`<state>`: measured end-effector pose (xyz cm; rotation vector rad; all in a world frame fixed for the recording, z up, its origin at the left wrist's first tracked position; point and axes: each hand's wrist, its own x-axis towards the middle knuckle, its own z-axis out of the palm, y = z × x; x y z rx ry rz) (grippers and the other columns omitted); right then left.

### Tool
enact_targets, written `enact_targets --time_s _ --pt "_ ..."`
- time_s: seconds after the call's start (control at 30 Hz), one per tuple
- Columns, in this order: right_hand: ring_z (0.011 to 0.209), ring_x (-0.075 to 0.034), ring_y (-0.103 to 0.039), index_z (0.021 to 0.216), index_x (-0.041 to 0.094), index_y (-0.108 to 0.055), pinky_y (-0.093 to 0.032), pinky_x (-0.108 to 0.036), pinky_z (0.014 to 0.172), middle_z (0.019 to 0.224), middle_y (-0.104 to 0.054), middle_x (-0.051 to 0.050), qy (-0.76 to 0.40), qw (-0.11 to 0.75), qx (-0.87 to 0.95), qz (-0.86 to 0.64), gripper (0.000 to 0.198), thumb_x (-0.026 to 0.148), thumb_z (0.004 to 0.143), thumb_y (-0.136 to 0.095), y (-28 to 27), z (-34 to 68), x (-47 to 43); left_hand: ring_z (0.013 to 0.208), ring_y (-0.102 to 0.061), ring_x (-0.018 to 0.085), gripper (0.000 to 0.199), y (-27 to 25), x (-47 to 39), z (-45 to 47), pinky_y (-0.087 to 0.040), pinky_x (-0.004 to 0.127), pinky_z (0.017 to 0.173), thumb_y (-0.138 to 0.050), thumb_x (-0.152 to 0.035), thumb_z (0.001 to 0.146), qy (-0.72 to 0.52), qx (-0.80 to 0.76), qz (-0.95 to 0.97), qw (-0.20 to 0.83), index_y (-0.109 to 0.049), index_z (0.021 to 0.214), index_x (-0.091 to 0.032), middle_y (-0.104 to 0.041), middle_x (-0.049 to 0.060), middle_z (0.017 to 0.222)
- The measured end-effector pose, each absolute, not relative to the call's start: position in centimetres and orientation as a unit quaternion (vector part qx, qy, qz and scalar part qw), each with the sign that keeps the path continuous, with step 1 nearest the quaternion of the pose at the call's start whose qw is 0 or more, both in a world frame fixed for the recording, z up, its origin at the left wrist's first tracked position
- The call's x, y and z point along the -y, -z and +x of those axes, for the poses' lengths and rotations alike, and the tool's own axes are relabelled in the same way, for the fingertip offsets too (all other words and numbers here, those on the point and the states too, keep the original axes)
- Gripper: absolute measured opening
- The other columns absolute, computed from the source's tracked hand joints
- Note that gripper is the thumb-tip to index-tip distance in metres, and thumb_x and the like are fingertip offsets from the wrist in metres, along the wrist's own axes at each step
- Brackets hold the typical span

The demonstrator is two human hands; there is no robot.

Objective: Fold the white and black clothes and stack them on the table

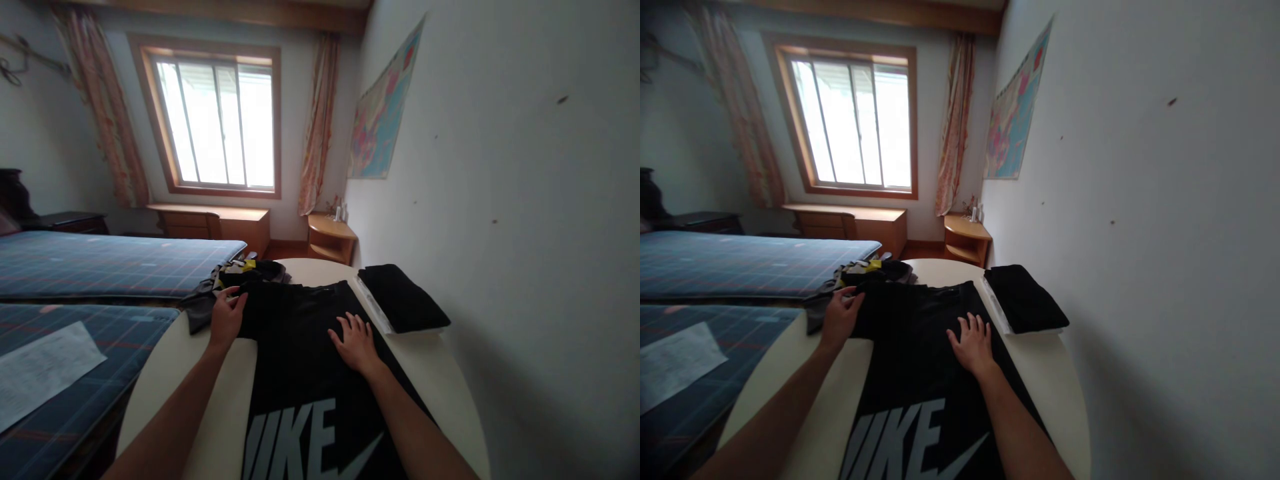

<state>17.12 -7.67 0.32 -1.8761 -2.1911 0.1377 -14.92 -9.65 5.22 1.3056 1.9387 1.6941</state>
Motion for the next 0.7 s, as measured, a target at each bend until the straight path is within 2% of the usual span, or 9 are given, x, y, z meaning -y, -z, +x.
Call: enact_targets --time_s 0.1,0.23,0.37,0.5,0.7 --pt "0.146 -0.03 -0.019 0.144 0.022 -0.045 -0.008 -0.05 0.118 0.156 -0.033 -0.009 -0.048 0.121 0.752 -0.646 0.063 0.059 0.095 -0.035 -0.4 17.1 7.7 0.076 -0.071 0.022 0.055 -5.0 9.7 -12.8 -0.056 0.033 0.071 -0.058 -0.042 0.085 -0.573 -0.61 0.521 0.168 -0.049 0.13 -0.013 -0.074 0.009 0.092" --pt "0.146 -0.03 -0.019 0.144 0.023 -0.045 -0.008 -0.05 0.118 0.156 -0.033 -0.008 -0.052 0.119 0.752 -0.647 0.063 0.06 0.095 -0.033 -0.6 17.1 7.8 0.105 -0.068 0.023 0.061 -3.9 10.4 -10.5 -0.052 0.038 0.093 -0.056 -0.032 0.086 -0.44 -0.549 0.69 0.17 -0.038 0.143 -0.021 -0.07 0.009 0.116" --pt "0.146 -0.03 -0.019 0.144 0.022 -0.045 -0.008 -0.05 0.118 0.156 -0.034 -0.009 -0.047 0.122 0.753 -0.645 0.063 0.06 0.095 -0.033 -0.6 17.1 7.9 0.125 -0.055 0.025 0.067 -3.3 11.6 -10.1 -0.042 0.04 0.107 -0.066 -0.03 0.08 -0.304 -0.524 0.787 0.117 -0.042 0.142 -0.026 -0.059 0.007 0.137" --pt "0.146 -0.03 -0.019 0.144 0.022 -0.045 -0.009 -0.05 0.118 0.156 -0.034 -0.009 -0.046 0.119 0.754 -0.644 0.063 0.059 0.095 -0.034 -0.6 17.2 7.8 0.129 -0.051 0.028 0.07 -3.6 12.3 -10.9 -0.041 0.04 0.107 -0.07 -0.031 0.074 -0.236 -0.585 0.77 0.094 -0.046 0.139 -0.024 -0.053 0.009 0.142" --pt "0.143 -0.033 -0.025 0.137 0.02 -0.051 -0.014 -0.054 0.116 0.153 -0.039 -0.012 -0.052 0.126 0.756 -0.641 0.057 0.056 0.094 -0.04 -1.5 16.4 7.5 0.124 -0.054 0.031 0.064 -3.6 12.5 -12.9 -0.043 0.039 0.103 -0.073 -0.037 0.069 -0.176 -0.626 0.749 0.125 -0.056 0.128 -0.022 -0.059 0.011 0.133"
